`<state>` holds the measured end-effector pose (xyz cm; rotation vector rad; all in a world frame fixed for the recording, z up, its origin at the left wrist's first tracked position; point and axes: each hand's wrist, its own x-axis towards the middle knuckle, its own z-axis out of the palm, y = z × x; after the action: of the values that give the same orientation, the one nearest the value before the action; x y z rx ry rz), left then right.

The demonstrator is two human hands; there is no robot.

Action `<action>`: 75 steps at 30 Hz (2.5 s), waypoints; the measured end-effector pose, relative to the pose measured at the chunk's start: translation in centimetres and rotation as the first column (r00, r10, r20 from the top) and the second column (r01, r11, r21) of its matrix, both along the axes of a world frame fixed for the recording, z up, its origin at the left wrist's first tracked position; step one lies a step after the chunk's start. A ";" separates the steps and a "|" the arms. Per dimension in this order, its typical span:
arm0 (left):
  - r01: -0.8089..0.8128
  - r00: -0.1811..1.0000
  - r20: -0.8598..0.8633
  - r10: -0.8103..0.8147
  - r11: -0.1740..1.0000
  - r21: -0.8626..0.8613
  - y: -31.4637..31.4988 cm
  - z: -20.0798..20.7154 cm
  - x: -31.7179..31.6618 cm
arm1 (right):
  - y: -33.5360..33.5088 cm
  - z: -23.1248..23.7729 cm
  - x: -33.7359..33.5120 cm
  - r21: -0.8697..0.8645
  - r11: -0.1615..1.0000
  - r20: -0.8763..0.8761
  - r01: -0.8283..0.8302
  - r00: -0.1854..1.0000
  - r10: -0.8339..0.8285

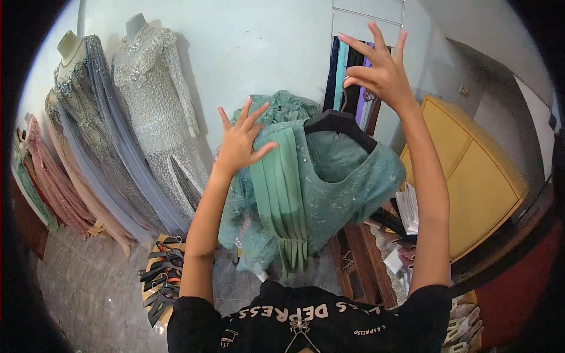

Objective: The recorder takes a dress from a pile, places it onto a clothes hanger, and hangs it on a garment rack.

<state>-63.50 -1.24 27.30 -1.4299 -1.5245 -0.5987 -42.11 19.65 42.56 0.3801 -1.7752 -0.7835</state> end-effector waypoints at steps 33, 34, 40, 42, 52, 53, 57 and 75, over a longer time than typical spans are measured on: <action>-0.552 0.831 0.267 0.488 0.785 0.281 -2.4 -8.3 -1.7 | -1.5 -19.2 1.8 -0.693 0.575 0.179 0.436 0.876 -0.448; -0.559 0.826 0.271 0.494 0.783 0.275 -2.6 -8.7 -2.6 | -1.4 -19.1 1.3 -0.686 0.586 0.197 0.431 0.886 -0.421; -0.444 0.896 0.086 0.436 0.868 0.222 -1.4 -5.2 -7.3 | 3.2 -18.3 -3.9 -0.639 0.705 0.107 0.307 0.944 -0.314; -0.396 0.915 0.033 0.402 0.879 0.266 0.8 -3.4 -10.0 | 5.9 -17.2 -6.6 -0.629 0.721 0.099 0.290 0.950 -0.296; -0.345 0.938 0.072 0.338 0.930 0.129 11.5 -0.4 -26.7 | 17.7 -15.2 -23.8 -0.560 0.752 0.200 0.348 0.937 -0.285; -0.346 0.936 0.097 0.337 0.932 0.104 13.1 -1.7 -28.8 | 19.2 -16.2 -25.6 -0.564 0.739 0.224 0.368 0.930 -0.293; -0.333 0.930 0.167 0.328 0.943 0.002 17.7 -7.3 -35.6 | 23.8 -21.3 -32.2 -0.576 0.702 0.314 0.419 0.906 -0.284; -0.344 0.879 0.286 0.382 0.922 -0.176 22.9 -14.9 -40.7 | 25.8 -29.3 -38.8 -0.691 0.389 0.455 0.609 0.785 -0.421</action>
<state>-104.24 21.68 12.39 -1.1230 -2.0570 -0.5256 -80.94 45.46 13.24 -0.8241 -2.2768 -0.2226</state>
